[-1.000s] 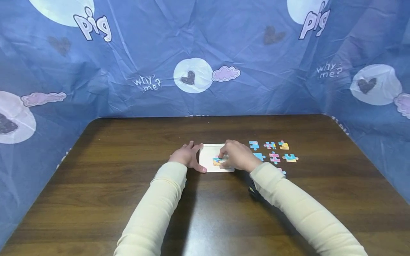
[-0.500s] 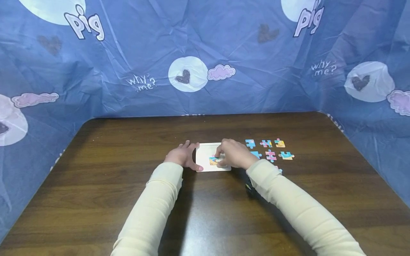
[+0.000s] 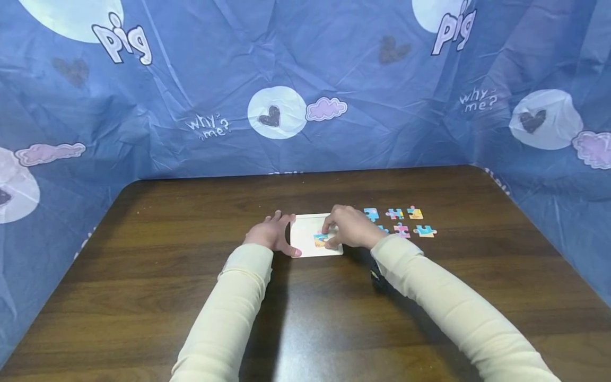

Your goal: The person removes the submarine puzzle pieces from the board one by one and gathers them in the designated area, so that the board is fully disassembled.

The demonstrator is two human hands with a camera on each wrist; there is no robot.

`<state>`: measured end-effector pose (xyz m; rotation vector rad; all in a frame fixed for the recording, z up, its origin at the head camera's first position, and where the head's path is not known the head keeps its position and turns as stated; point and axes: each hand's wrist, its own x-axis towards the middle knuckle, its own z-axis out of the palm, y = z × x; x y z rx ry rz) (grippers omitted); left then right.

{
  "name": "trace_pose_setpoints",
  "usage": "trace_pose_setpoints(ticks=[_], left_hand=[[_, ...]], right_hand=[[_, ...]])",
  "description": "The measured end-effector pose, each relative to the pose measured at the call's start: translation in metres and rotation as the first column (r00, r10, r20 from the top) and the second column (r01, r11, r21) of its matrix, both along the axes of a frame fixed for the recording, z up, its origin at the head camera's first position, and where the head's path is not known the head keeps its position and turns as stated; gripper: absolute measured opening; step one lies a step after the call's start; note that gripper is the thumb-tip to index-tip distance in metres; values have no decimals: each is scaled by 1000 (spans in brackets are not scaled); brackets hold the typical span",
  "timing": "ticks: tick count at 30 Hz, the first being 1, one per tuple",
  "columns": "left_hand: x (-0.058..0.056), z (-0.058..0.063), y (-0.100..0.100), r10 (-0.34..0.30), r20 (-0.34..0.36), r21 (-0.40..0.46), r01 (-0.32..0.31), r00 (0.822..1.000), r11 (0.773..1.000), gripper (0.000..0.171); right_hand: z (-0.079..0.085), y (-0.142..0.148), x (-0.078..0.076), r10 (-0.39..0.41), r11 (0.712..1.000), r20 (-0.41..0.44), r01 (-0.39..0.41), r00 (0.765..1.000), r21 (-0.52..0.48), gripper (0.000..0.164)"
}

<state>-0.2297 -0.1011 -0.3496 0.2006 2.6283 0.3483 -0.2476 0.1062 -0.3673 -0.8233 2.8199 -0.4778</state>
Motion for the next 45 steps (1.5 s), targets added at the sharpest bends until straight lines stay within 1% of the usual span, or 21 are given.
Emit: trace_pose_setpoints(ticks=[3, 6, 13, 18, 24, 29, 34, 37, 40, 41, 44, 45], left_hand=[[0, 0, 1, 19, 1, 8, -19, 1000, 1000, 94], [0, -1, 2, 23, 4, 6, -23, 1000, 1000, 94], [-1, -3, 3, 20, 11, 7, -20, 1000, 1000, 95], [1, -1, 5, 22, 5, 21, -22, 1000, 1000, 95], [3, -1, 7, 23, 2, 32, -23, 1000, 999, 94], [2, -2, 6, 13, 0, 40, -13, 1000, 999, 94], [1, -3, 4, 13, 10, 48, -13, 1000, 999, 95], [-7, -12, 1, 11, 16, 49, -12, 1000, 999, 98], [-7, -10, 0, -4, 16, 41, 3, 1000, 999, 97], [-8, -12, -1, -9, 13, 38, 9, 1000, 999, 97], [0, 0, 1, -21, 8, 31, 21, 1000, 999, 94], [1, 1, 1, -22, 6, 34, 21, 1000, 999, 94]], right_hand=[[2, 3, -2, 12, 1000, -1, -12, 1000, 8, 24], [4, 6, -4, 12, 1000, 20, -12, 1000, -12, 25], [11, 22, -3, -5, 994, 79, 13, 997, -107, 23], [17, 38, -2, -27, 991, 64, 35, 998, -126, 25], [25, 59, 3, -68, 990, 71, 76, 995, -116, 27], [31, 77, 6, -67, 992, 35, 70, 997, -107, 26], [37, 96, 10, -73, 989, 13, 75, 997, -127, 25], [40, 107, 11, -81, 988, 2, 81, 997, -129, 25], [41, 118, 13, -81, 989, -20, 77, 997, -129, 25], [41, 122, 14, -79, 989, -26, 75, 997, -129, 25], [39, 133, 17, -83, 988, -45, 76, 996, -134, 26], [38, 137, 18, -86, 988, -45, 79, 995, -132, 26]])
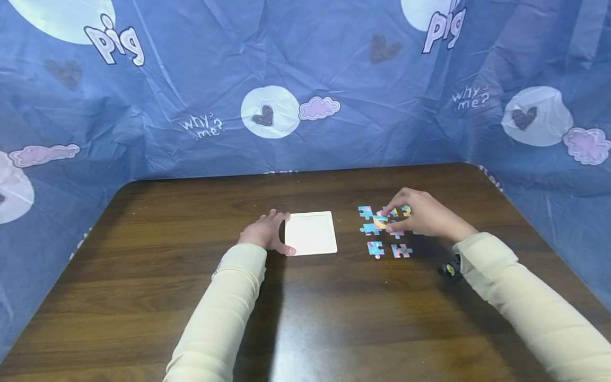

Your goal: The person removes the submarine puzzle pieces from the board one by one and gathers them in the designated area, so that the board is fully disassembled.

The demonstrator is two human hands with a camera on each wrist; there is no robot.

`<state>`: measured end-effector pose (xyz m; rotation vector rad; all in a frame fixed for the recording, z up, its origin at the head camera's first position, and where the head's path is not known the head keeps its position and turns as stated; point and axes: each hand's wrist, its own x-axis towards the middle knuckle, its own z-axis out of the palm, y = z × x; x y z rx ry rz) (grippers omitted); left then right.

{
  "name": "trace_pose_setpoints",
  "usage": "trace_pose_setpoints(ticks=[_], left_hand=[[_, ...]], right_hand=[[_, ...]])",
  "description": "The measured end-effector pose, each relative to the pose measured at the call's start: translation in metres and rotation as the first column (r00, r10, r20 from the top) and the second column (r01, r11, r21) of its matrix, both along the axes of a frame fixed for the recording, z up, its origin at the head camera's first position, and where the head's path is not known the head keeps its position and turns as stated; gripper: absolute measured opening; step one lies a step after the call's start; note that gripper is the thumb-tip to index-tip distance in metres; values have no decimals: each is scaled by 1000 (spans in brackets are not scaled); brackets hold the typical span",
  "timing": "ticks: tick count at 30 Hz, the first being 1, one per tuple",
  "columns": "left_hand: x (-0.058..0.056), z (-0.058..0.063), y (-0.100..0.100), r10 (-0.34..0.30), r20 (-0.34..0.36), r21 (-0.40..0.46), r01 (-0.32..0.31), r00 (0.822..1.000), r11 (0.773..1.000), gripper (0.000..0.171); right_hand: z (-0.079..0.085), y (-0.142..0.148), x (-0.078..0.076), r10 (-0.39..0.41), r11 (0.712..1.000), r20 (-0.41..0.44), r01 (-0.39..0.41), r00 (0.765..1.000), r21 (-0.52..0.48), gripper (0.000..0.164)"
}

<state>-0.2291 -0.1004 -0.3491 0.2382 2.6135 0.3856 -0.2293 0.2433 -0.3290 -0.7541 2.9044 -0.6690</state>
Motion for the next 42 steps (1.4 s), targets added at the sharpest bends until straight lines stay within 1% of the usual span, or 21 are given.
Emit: trace_pose_setpoints(ticks=[2, 3, 12, 18, 19, 22, 23, 25, 26, 30, 34, 40, 41, 42], left_hand=[[0, 0, 0, 3, -2, 4, -3, 1000, 1000, 94], [1, 3, 0, 5, 1, 7, -5, 1000, 1000, 94], [-1, -1, 1, 10, -1, 11, -10, 1000, 1000, 94], [0, 2, 1, 9, 0, 12, -9, 1000, 1000, 93], [-2, -1, 0, 8, -2, 12, -8, 1000, 1000, 94], [-3, -2, 0, 8, 4, 10, -8, 1000, 1000, 95], [-4, -3, 0, 7, 6, 11, -7, 1000, 1000, 95], [-10, -11, -2, 9, 12, 11, -9, 1000, 1000, 98], [-11, -13, -3, 10, 18, 11, -10, 1000, 1000, 99], [-21, -28, -6, 13, 21, 10, -14, 1000, 1000, 102], [-18, -24, -5, 12, 20, 5, -12, 1000, 1000, 101], [-4, -4, 0, 9, 17, 12, -9, 1000, 1000, 95], [-2, -1, 0, 5, 14, 10, -5, 1000, 1000, 95], [-3, -3, 0, 5, 12, 11, -6, 1000, 1000, 94]], right_hand=[[-2, 8, 2, -11, 1000, -2, 11, 1000, 2, 26], [-4, 12, 3, -16, 1000, -1, 16, 1000, 4, 26], [-13, 48, 13, -54, 997, 27, 53, 998, 48, 27], [-20, 64, 19, -72, 995, 19, 70, 997, 74, 30], [-22, 67, 19, -72, 994, 18, 70, 997, 78, 31], [-27, 73, 20, -75, 993, 17, 73, 997, 93, 34], [-29, 74, 21, -77, 993, 18, 75, 997, 95, 34], [-32, 77, 22, -82, 992, 26, 79, 996, 99, 33], [-34, 78, 22, -83, 992, 28, 80, 996, 100, 33], [-40, 82, 23, -71, 992, 27, 68, 997, 107, 30], [-44, 84, 25, -60, 992, 19, 57, 998, 110, 29], [-46, 83, 26, -61, 993, 26, 58, 998, 100, 29], [-45, 84, 26, -60, 993, 28, 57, 998, 101, 29], [-45, 84, 26, -60, 993, 29, 57, 998, 102, 30]])
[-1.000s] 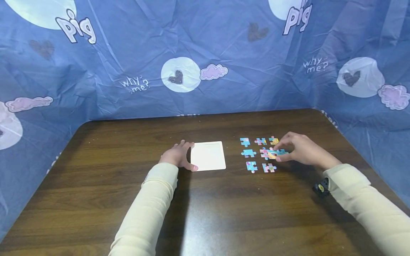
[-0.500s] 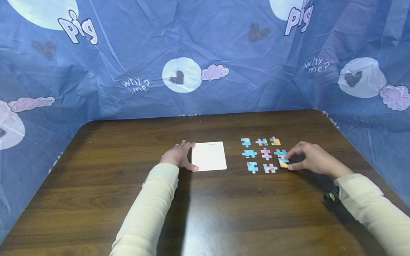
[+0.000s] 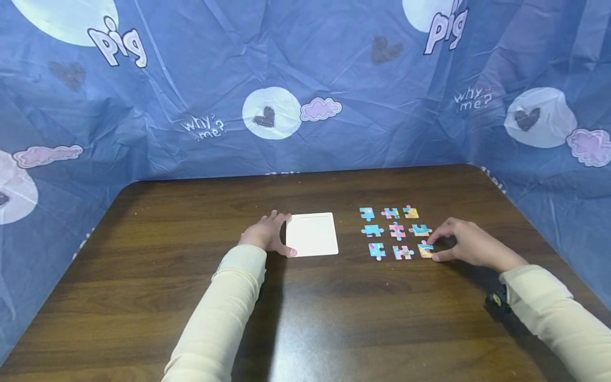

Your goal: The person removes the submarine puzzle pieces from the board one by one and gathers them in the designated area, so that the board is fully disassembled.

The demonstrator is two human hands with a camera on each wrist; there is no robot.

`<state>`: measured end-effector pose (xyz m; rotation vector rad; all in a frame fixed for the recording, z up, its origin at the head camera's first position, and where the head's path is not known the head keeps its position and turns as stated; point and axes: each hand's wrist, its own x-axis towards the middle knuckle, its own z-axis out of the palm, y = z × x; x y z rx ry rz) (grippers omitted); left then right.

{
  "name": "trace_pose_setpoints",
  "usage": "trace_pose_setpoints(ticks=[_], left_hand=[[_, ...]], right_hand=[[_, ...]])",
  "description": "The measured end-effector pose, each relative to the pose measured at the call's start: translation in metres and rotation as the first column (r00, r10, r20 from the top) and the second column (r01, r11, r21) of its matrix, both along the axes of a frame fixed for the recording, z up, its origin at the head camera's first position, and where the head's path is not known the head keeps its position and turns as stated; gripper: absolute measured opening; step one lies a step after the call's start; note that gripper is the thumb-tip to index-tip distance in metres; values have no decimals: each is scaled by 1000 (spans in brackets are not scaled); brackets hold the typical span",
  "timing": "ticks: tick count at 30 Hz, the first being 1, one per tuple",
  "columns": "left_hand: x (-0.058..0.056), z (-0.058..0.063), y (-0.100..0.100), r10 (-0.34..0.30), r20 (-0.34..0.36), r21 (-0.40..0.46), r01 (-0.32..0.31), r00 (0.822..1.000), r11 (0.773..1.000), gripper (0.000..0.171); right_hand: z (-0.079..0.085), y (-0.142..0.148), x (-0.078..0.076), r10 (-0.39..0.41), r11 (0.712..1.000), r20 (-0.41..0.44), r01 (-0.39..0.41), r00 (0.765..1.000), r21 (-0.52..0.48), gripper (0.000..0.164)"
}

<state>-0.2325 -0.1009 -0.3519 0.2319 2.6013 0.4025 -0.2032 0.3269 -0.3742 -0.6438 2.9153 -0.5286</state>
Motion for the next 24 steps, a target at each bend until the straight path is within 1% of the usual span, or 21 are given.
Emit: trace_pose_setpoints(ticks=[6, 7, 8, 9, 15, 16, 20, 24], left_hand=[[0, 0, 0, 16, 15, -8, -16, 1000, 1000, 95], [1, 2, 1, 17, 19, -9, -17, 1000, 1000, 95], [0, 1, 1, 16, 23, -11, -16, 1000, 1000, 95], [-2, -3, 0, 9, 17, -11, -9, 1000, 1000, 94], [-3, -2, 1, -35, -22, 3, 35, 999, 999, 94], [0, 1, 1, -38, -26, 7, 38, 999, 999, 94], [0, 0, 1, -39, -30, 10, 40, 999, 999, 95], [1, -1, 1, -27, -14, 2, 27, 1000, 1000, 96]], right_hand=[[0, -2, 1, -2, 1000, -2, 2, 1000, -7, 31], [0, -2, 2, -4, 1000, -3, 4, 1000, -8, 32], [0, -2, 2, -5, 1000, -4, 5, 1000, -9, 33], [0, -2, 2, -7, 1000, -4, 7, 1000, -8, 34], [3, -2, 0, -22, 1000, -13, 22, 1000, -12, 37], [4, -4, 0, -24, 1000, -18, 24, 1000, -16, 36], [9, -14, -3, -13, 999, -28, 12, 1000, -31, 33], [14, -28, -5, 12, 999, -46, -14, 999, -49, 29]])
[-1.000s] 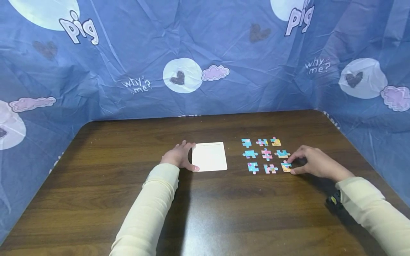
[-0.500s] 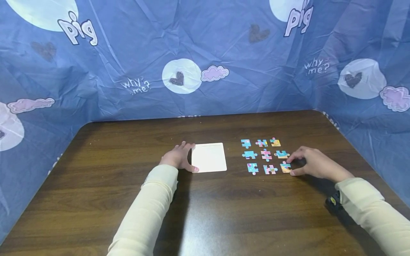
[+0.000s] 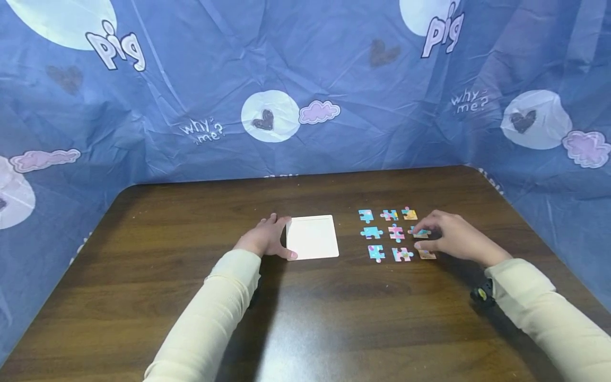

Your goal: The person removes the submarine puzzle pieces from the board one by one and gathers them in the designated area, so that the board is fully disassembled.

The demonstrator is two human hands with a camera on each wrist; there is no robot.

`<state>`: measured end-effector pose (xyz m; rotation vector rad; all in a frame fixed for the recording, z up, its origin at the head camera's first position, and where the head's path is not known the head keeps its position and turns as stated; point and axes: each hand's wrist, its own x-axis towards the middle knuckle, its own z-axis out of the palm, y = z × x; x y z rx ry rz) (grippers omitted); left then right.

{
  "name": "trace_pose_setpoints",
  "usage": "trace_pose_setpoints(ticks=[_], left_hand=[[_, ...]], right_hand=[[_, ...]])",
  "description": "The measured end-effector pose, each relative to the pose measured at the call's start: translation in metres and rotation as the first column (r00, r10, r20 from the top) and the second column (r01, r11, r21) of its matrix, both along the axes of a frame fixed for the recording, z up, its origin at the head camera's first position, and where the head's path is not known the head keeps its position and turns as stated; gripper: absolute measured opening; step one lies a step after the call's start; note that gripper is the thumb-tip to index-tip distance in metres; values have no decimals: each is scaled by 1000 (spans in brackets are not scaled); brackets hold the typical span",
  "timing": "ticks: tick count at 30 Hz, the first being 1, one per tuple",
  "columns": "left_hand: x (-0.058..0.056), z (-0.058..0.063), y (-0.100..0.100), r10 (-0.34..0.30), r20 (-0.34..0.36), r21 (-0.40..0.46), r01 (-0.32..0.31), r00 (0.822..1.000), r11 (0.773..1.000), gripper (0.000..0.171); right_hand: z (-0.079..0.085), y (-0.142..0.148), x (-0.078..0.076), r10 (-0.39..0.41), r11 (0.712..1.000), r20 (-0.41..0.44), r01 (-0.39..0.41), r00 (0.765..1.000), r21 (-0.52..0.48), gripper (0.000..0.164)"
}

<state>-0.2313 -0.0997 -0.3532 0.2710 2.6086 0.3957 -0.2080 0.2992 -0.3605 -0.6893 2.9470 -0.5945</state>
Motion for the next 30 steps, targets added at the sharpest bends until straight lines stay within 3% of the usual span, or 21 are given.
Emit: trace_pose_setpoints(ticks=[7, 12, 16, 20, 23, 27, 30], left_hand=[[0, -1, 1, -16, 22, -32, 17, 1000, 999, 97], [-4, 7, 3, -33, 37, -7, 33, 999, 999, 97], [-9, 20, 5, -13, -12, 9, 14, 1000, 1000, 93], [-11, 28, 5, 29, -134, 3, -29, 991, 1000, 86], [-11, 29, 5, 76, -256, 26, -71, 964, 997, 83], [-12, 25, 4, 162, -395, 88, -138, 904, 987, 82], [-14, 21, 3, 212, -459, 119, -177, 863, 977, 78]], right_hand=[[6, -23, -8, 22, 999, -4, -22, 1000, -43, 24], [10, -39, -17, 15, 997, -14, -17, 1000, -78, 24], [12, -51, -24, -44, 993, 2, 44, 999, -110, 27], [13, -65, -29, -128, 982, -22, 123, 992, -142, 31], [14, -78, -32, -200, 968, -80, 184, 977, -170, 32], [16, -93, -35, -304, 940, -163, 268, 939, -209, 36], [16, -101, -37, -332, 935, -201, 293, 922, -202, 43]])
